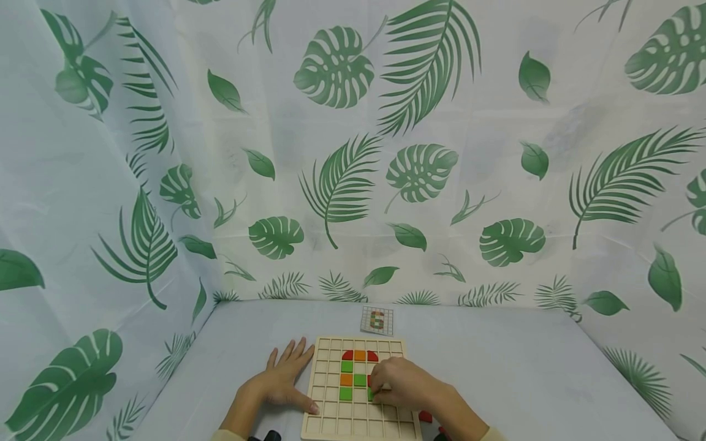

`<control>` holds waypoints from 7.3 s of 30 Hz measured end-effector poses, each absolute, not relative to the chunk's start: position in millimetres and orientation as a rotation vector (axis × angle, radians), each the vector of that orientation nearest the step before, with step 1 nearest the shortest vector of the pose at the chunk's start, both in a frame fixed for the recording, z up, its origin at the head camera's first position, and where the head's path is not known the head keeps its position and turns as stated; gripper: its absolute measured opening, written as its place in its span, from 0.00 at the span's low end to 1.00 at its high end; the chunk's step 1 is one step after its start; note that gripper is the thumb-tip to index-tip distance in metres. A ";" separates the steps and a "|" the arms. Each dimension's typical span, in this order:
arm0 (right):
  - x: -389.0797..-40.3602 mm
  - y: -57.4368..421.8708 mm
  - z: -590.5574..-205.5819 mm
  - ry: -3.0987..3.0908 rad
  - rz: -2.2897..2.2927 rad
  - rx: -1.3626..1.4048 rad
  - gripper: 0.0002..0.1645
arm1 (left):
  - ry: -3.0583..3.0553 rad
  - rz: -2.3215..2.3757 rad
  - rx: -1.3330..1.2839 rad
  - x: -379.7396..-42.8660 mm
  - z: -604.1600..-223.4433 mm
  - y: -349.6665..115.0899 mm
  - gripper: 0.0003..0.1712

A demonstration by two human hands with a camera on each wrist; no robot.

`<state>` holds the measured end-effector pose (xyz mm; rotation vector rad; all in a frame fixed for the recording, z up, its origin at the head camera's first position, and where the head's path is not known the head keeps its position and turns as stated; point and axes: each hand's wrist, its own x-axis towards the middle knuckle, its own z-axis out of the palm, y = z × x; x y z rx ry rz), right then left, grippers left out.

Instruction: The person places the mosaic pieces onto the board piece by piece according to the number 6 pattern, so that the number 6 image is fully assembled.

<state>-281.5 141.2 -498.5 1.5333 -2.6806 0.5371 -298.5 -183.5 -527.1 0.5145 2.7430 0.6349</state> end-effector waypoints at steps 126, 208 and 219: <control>-280.8 222.9 -498.7 -3.089 1.191 1.132 0.17 | 2.753 0.649 0.524 -292.3 -522.3 -182.0 0.78; -282.4 87.4 -483.0 -2.744 1.005 1.541 0.07 | 2.742 0.636 0.512 -297.8 -526.7 -183.6 0.78; -281.9 84.2 -489.8 -2.803 0.916 1.565 0.06 | 2.737 0.640 0.495 -297.9 -527.4 -183.1 0.78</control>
